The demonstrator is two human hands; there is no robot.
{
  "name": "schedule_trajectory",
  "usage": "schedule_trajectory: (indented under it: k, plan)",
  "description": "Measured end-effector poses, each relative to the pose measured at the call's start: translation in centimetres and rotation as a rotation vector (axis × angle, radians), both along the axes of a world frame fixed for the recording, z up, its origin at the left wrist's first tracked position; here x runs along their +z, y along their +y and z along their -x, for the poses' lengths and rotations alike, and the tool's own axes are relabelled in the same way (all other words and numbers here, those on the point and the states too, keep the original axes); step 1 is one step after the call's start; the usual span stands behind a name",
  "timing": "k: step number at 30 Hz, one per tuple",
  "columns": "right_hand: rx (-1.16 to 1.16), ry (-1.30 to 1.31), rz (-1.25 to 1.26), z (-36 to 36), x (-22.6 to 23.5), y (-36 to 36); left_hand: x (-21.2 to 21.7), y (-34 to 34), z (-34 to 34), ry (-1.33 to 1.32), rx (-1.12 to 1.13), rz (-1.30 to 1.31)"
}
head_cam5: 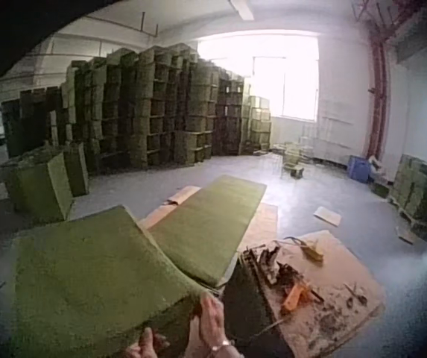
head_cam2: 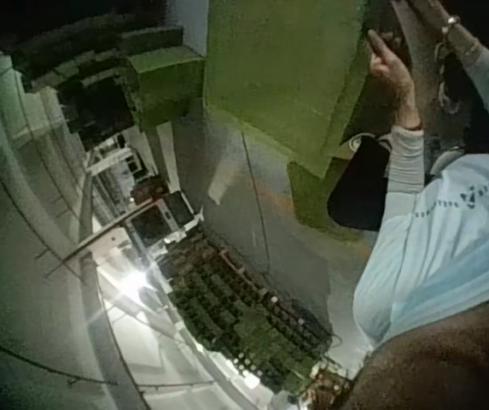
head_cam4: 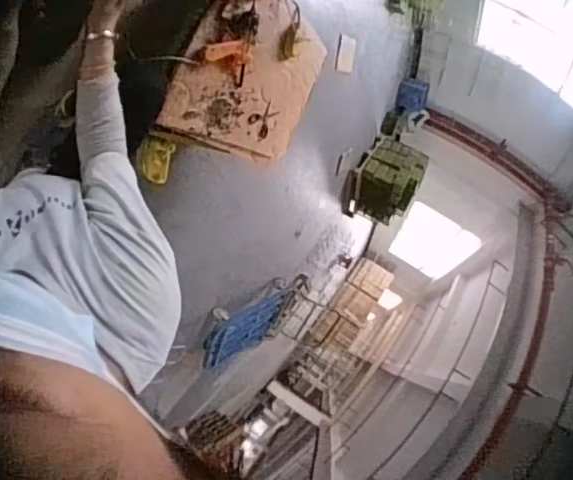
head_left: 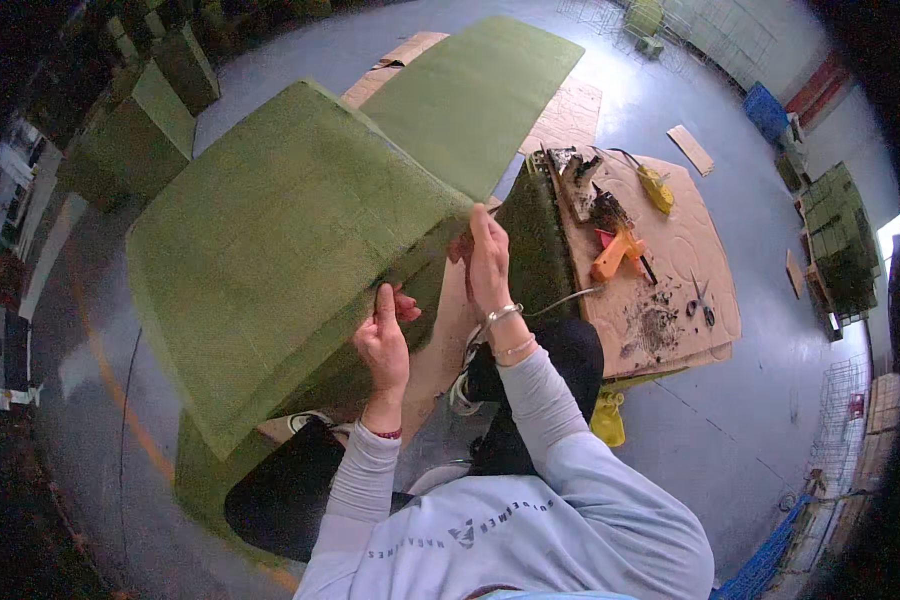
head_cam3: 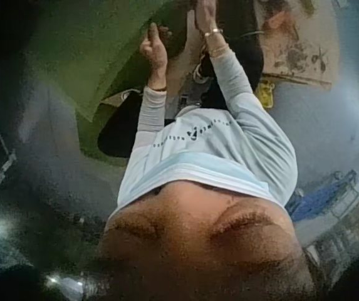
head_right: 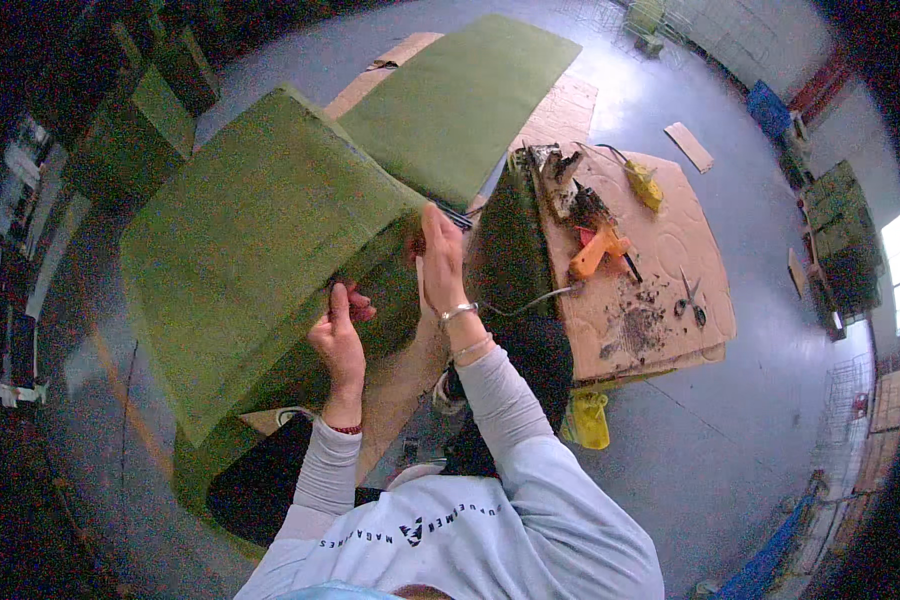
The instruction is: Applying glue and attaching green foam panels to assemble large decorative cubes.
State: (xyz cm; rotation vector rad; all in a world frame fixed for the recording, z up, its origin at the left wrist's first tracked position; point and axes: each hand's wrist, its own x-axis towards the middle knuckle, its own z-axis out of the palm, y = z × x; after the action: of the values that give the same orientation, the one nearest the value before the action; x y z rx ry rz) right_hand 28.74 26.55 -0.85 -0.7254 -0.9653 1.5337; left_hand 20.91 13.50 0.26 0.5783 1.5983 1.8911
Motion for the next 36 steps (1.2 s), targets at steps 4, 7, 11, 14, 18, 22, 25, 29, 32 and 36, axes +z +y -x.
schedule_trajectory:
  k: [4,7,11,14,18,22,25,29,32,36]
  plan:
    - [-0.096,-0.024,-0.029,0.7,1.1,-0.4,-0.1,-0.2,-0.1,-0.002,0.002,0.008]
    - [-0.102,-0.01,0.003,0.7,0.5,-0.3,-0.3,-0.3,-0.1,0.005,0.0,-0.003]
    - [-0.102,-0.009,0.062,0.9,1.1,-0.7,-0.2,-0.4,0.0,0.007,-0.007,-0.012]
    - [0.007,-0.025,0.118,0.2,1.9,-0.7,-0.2,-0.4,0.2,0.052,-0.002,0.014]
    - [0.074,-0.056,0.212,-1.2,2.5,1.6,-0.3,-0.2,0.0,0.007,0.003,0.001]
    - [0.209,-0.137,0.114,-0.5,3.6,2.6,-0.2,-0.5,0.3,0.027,0.002,0.003]
    - [0.212,-0.047,0.194,-0.7,3.4,2.3,-0.1,-0.6,0.0,0.067,0.009,0.016]
    - [0.218,-0.095,0.115,-0.5,1.5,2.7,-0.3,-0.7,0.1,0.031,0.031,-0.02]
    - [0.172,-0.143,0.092,-0.4,1.3,2.4,-0.2,-0.6,0.3,0.043,0.038,-0.005]
    - [0.211,-0.035,0.227,-1.4,2.5,-0.5,0.5,-1.0,1.0,0.009,-0.038,0.012]
